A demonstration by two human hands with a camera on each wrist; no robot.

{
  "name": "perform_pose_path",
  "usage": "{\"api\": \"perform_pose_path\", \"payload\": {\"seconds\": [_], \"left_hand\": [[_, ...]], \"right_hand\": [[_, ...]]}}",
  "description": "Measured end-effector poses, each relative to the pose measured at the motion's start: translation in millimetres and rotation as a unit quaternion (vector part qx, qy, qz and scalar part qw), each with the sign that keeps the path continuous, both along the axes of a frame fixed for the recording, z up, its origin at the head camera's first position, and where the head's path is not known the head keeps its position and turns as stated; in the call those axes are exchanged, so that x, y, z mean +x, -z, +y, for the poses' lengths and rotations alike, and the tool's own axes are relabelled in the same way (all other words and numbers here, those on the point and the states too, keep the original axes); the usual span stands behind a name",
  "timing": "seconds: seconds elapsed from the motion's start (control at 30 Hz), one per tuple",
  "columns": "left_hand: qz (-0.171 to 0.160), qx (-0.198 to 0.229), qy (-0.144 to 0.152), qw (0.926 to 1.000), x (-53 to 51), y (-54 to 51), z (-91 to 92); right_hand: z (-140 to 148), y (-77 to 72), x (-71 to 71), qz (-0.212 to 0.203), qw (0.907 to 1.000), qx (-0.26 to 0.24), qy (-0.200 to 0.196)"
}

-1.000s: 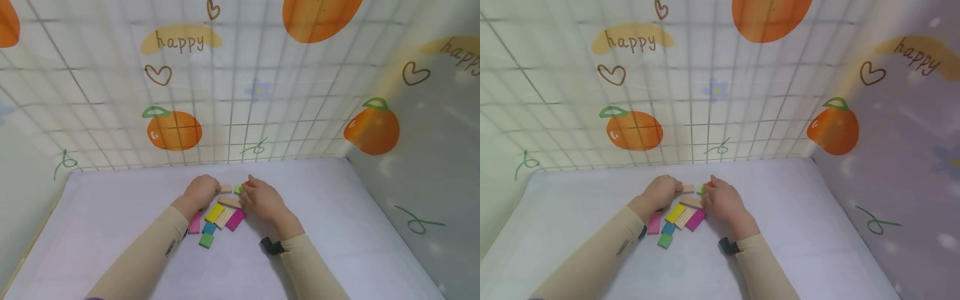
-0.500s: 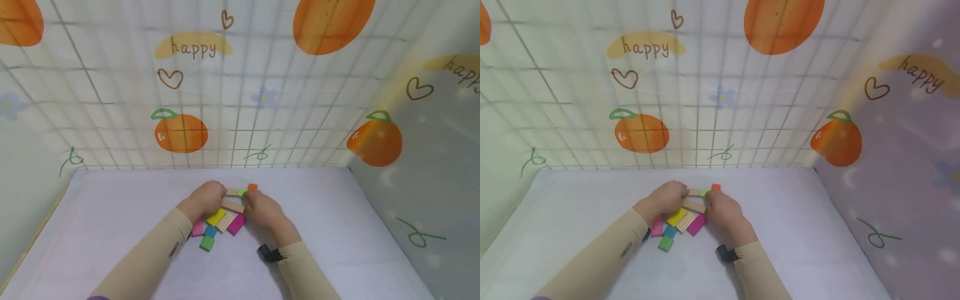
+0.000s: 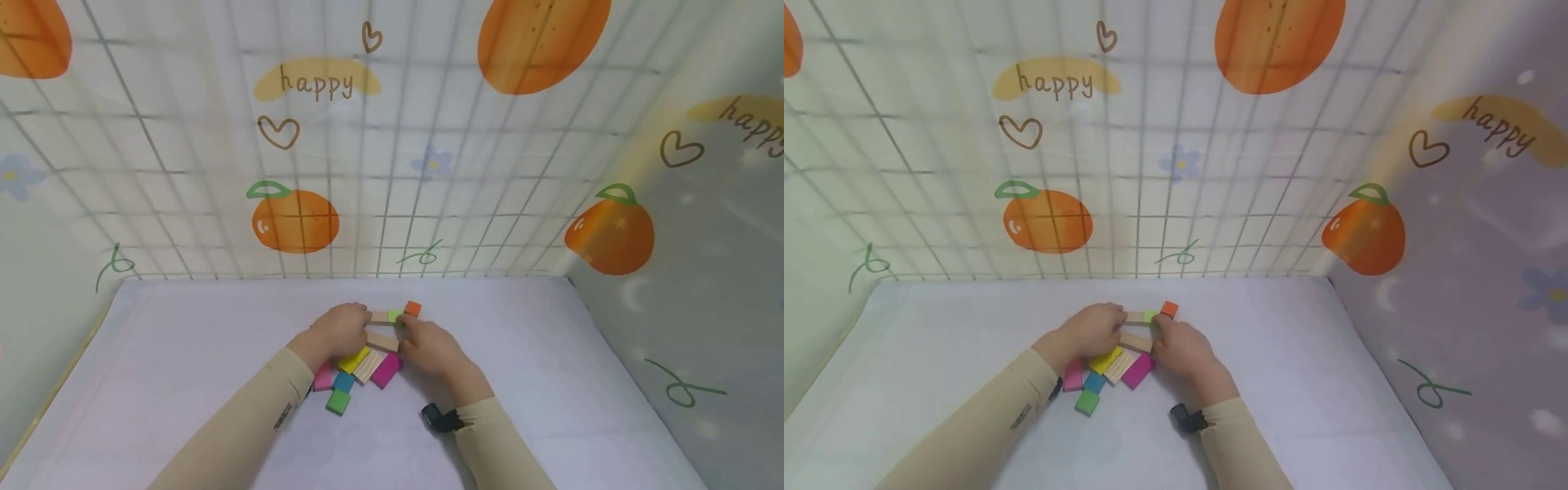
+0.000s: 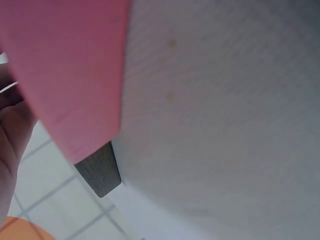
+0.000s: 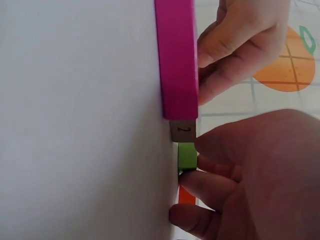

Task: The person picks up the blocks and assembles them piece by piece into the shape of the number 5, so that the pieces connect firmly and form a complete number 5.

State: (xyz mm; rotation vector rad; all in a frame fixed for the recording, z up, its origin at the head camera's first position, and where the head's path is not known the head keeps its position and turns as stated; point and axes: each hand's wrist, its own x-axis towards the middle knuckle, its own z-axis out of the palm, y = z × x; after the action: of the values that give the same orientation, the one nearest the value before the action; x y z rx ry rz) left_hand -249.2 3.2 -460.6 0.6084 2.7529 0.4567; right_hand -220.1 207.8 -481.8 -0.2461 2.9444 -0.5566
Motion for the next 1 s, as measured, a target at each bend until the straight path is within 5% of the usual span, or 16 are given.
{"api": "perform_pose_path", "payload": {"seconds": [0.53, 0.77, 1.0], "left_hand": [[0.022, -0.031, 0.0, 0.9993, 0.1, 2.6, -2.6], [0.009, -0.01, 0.0, 0.9999, 0.6, -2.1, -7.7], [0.032, 0.016, -0.007, 0.9993, -1.4, 0.6, -18.9]], "right_hand": [[1, 4.5, -2.8, -0.025, 0.9995, -0.003, -0.019], [2, 4.6, -3.7, -0.018, 0.9994, -0.009, -0.03], [3, 4.6, -3.3, -0.019, 0.9992, -0.005, -0.036]]}}
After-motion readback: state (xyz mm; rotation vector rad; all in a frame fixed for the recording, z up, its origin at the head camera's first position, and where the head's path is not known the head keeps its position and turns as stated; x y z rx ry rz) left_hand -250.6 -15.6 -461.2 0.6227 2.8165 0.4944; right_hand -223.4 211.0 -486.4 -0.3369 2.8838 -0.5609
